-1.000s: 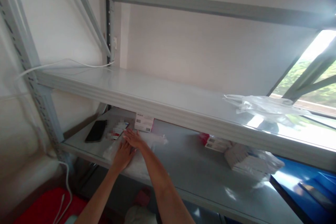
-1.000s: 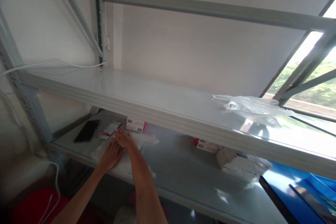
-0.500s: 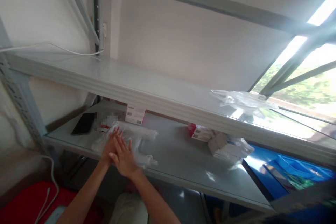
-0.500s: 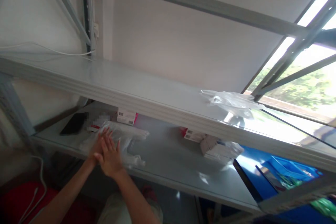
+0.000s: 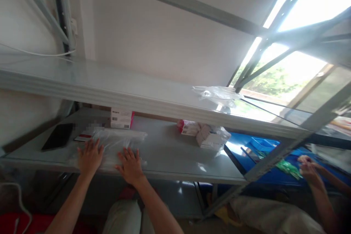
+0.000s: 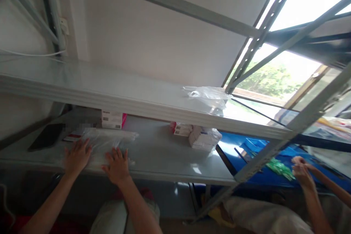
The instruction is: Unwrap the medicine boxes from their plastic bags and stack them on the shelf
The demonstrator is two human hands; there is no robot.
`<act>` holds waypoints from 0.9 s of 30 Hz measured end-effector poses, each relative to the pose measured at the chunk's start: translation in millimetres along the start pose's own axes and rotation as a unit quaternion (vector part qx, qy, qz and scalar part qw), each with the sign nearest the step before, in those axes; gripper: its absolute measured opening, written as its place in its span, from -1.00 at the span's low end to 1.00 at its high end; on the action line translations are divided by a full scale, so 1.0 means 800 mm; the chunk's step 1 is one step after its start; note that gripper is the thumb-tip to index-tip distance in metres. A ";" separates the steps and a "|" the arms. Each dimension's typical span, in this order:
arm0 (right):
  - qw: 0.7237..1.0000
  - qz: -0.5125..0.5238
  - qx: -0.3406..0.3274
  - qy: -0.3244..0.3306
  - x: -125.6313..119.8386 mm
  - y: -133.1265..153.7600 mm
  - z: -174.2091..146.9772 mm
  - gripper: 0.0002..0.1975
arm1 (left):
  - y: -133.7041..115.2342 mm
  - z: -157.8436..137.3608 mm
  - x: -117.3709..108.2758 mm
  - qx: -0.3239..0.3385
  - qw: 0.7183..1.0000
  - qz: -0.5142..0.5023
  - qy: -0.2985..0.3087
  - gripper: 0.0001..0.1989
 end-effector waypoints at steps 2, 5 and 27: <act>1.000 0.006 0.018 -0.001 -0.007 -0.020 -0.009 -0.44 | 0.002 0.002 0.001 -0.003 1.000 -0.001 0.014 -0.50; 0.999 0.023 0.042 -0.002 -0.015 -0.050 -0.021 -0.48 | -0.001 0.002 -0.010 -0.005 1.000 -0.019 -0.005 -0.55; 0.959 -0.001 0.152 -0.238 -0.264 -0.266 -0.047 -0.69 | -0.308 0.073 -0.084 0.165 0.864 -0.464 0.100 -0.66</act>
Point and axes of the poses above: each hand's wrist, its own z-axis towards the middle knuckle, its own x-axis out of the palm, y = z × x, the point moved 4 cm from there along z, towards the middle knuckle, and after that the axes turned 3 degrees about z, right-handed, at the moved point
